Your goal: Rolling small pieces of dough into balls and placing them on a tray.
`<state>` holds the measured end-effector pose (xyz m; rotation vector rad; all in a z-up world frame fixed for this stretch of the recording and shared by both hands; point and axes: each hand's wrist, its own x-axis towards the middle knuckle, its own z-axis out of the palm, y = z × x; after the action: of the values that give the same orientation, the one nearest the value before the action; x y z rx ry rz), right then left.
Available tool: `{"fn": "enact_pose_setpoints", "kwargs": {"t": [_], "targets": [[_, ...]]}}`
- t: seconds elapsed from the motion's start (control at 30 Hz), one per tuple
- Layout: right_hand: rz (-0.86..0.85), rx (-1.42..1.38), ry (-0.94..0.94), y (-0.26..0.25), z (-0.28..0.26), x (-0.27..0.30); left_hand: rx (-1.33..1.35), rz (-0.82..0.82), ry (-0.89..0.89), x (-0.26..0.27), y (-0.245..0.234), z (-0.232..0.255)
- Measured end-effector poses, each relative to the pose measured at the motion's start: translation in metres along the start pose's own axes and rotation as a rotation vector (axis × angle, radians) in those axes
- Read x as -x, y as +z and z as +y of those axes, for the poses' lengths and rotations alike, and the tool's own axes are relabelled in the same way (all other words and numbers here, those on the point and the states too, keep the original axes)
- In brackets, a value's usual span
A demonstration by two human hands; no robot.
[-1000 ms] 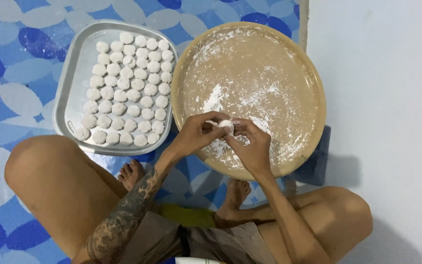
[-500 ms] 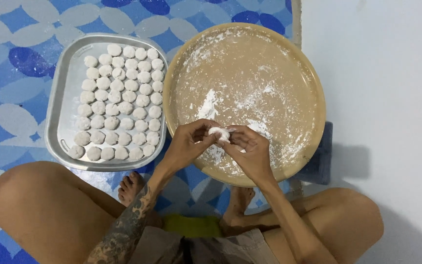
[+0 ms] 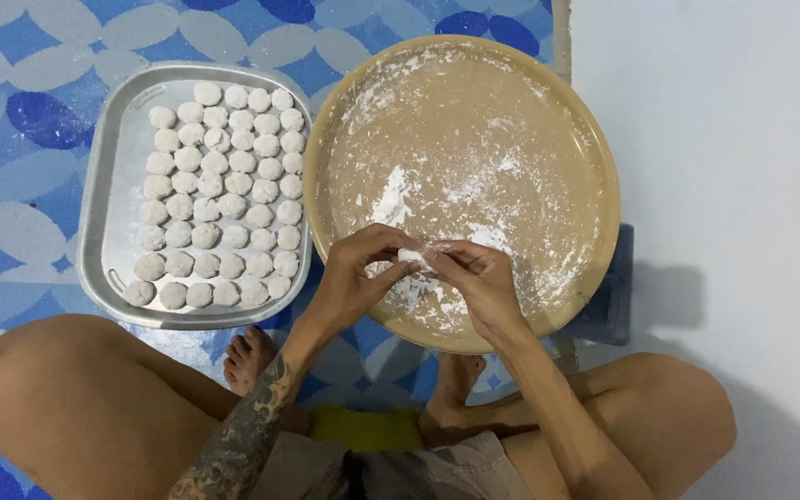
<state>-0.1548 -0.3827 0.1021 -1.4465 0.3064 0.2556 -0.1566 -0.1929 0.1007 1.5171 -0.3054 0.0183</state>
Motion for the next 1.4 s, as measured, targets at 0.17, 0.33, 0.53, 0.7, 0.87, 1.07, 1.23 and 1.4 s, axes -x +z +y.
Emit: {"fn": "enact_pose_setpoints", "kwargs": {"t": [0.17, 0.33, 0.53, 0.7, 0.87, 1.07, 1.23, 1.4], "targets": [[0.022, 0.012, -0.041, -0.004, 0.008, -0.007, 0.022, 0.025, -0.056, -0.002, 0.002, -0.013], [0.024, 0.001, -0.059, -0.007, 0.007, -0.006, 0.097, 0.024, -0.161, -0.001, 0.004, -0.025], [-0.093, 0.127, -0.178, -0.003, -0.006, 0.006, 0.191, -0.011, -0.276, -0.002, 0.004, -0.009], [-0.167, 0.343, -0.377, -0.002, -0.015, 0.004, 0.152, 0.038, -0.276, 0.001, 0.007, -0.026], [-0.167, 0.316, -0.31, -0.007, -0.012, 0.002, 0.125, 0.024, -0.269, -0.001, 0.002, -0.028], [-0.12, 0.209, -0.212, -0.013, -0.007, -0.001, 0.106, 0.013, -0.252, -0.001, -0.002, -0.028], [-0.086, 0.138, -0.164, -0.016, -0.008, -0.004, 0.091, 0.023, -0.255, -0.003, -0.005, -0.026], [-0.309, 0.409, -0.381, -0.023, -0.021, -0.002, 0.099, 0.024, -0.328, -0.002, -0.011, -0.026]]}}
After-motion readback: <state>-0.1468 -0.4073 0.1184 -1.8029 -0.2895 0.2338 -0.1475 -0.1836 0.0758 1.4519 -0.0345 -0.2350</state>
